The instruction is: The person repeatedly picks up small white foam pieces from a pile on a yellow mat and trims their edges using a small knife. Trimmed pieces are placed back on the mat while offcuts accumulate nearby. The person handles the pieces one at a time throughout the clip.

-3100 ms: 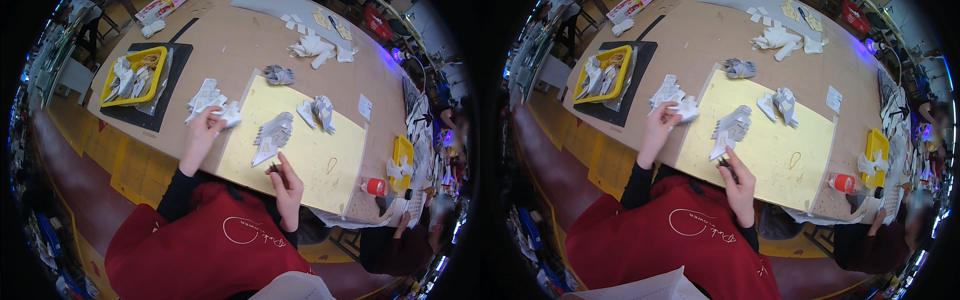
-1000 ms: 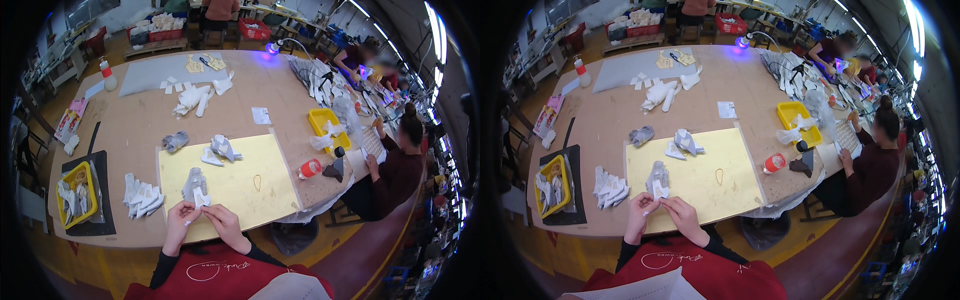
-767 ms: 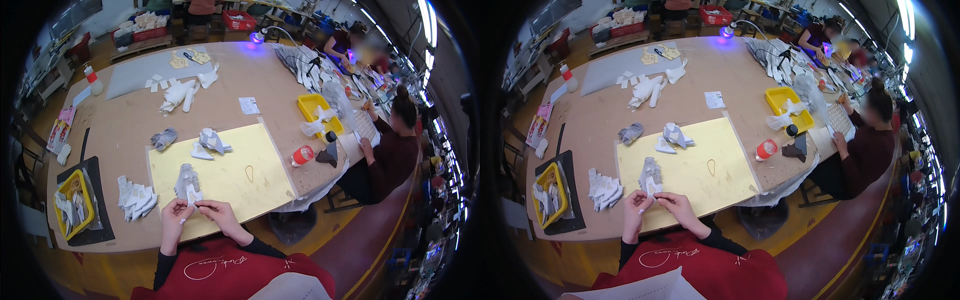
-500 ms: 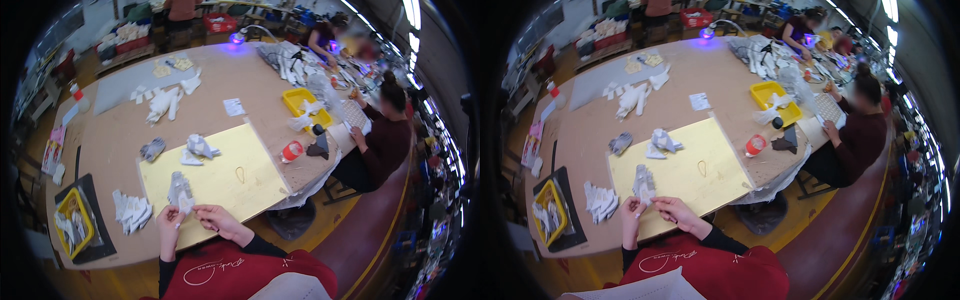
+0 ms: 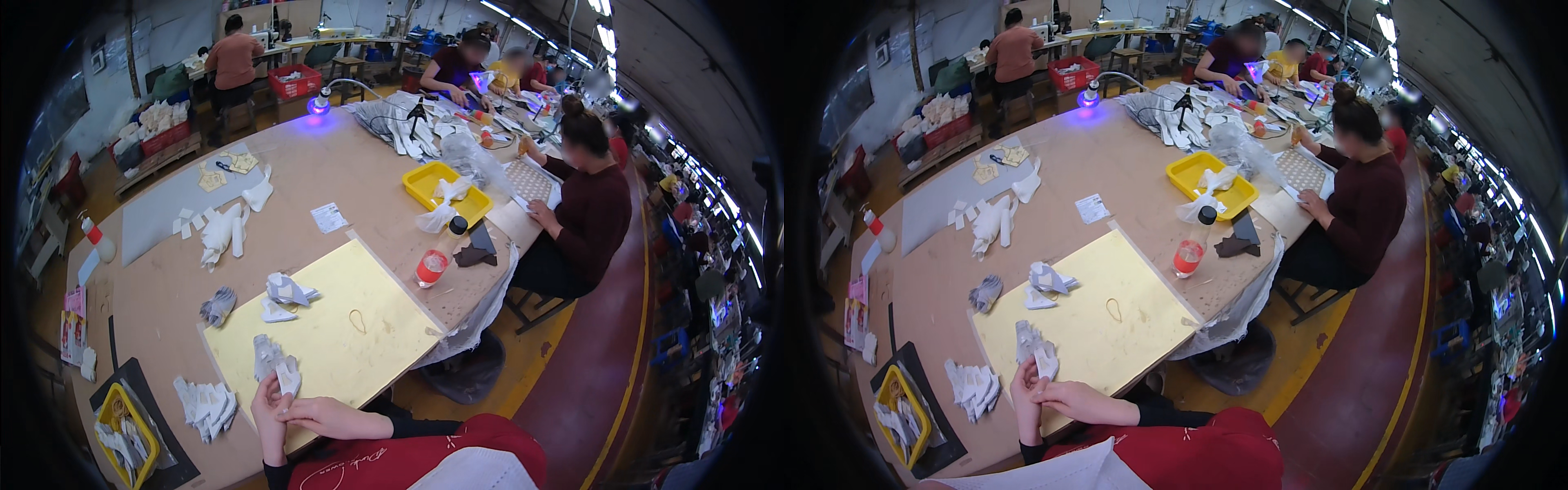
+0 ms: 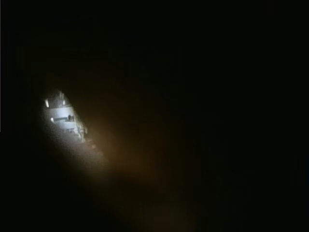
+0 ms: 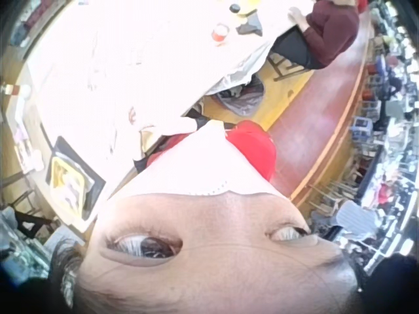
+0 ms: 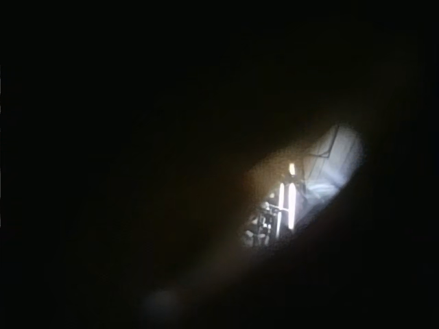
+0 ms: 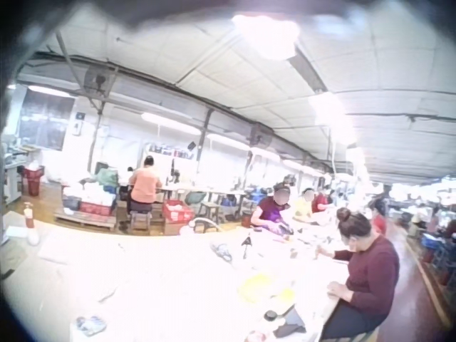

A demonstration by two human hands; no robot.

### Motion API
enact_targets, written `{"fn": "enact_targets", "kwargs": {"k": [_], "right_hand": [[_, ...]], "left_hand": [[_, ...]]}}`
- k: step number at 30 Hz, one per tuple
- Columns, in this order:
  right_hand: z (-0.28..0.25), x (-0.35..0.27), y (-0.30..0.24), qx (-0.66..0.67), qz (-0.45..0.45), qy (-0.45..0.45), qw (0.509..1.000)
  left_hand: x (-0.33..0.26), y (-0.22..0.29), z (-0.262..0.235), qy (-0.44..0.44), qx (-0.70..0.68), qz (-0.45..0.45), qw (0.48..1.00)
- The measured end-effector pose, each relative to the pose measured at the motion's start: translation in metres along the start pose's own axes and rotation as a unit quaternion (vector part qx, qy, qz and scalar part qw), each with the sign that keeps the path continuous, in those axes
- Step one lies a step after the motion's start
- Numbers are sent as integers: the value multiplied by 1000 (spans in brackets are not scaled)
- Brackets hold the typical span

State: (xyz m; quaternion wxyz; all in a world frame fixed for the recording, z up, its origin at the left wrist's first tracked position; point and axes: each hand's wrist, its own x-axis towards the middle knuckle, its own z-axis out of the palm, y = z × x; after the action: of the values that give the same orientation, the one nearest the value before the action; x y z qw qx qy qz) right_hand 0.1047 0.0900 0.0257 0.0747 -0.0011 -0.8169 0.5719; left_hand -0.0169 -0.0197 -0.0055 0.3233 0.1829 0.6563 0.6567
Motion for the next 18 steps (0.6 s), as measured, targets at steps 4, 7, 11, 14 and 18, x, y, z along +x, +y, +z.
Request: {"fn": "enact_targets", "kwargs": {"k": [4,7,11,14,18], "right_hand": [[-26,-4,0,-6,18,-124,992],[-52,-1,-23,47,43,-156,986],[-51,10,-21,90,32,-172,980],[-46,4,-19,138,84,-100,982],[-20,1,0,93,8,95,991]], "left_hand": [[0,6,1,-37,-9,1,999],[-5,22,-1,-38,-44,8,998],[-18,42,-20,-31,-25,9,999],[-6,21,-20,-56,-9,34,998],[-17,31,-9,-78,70,86,991]]}}
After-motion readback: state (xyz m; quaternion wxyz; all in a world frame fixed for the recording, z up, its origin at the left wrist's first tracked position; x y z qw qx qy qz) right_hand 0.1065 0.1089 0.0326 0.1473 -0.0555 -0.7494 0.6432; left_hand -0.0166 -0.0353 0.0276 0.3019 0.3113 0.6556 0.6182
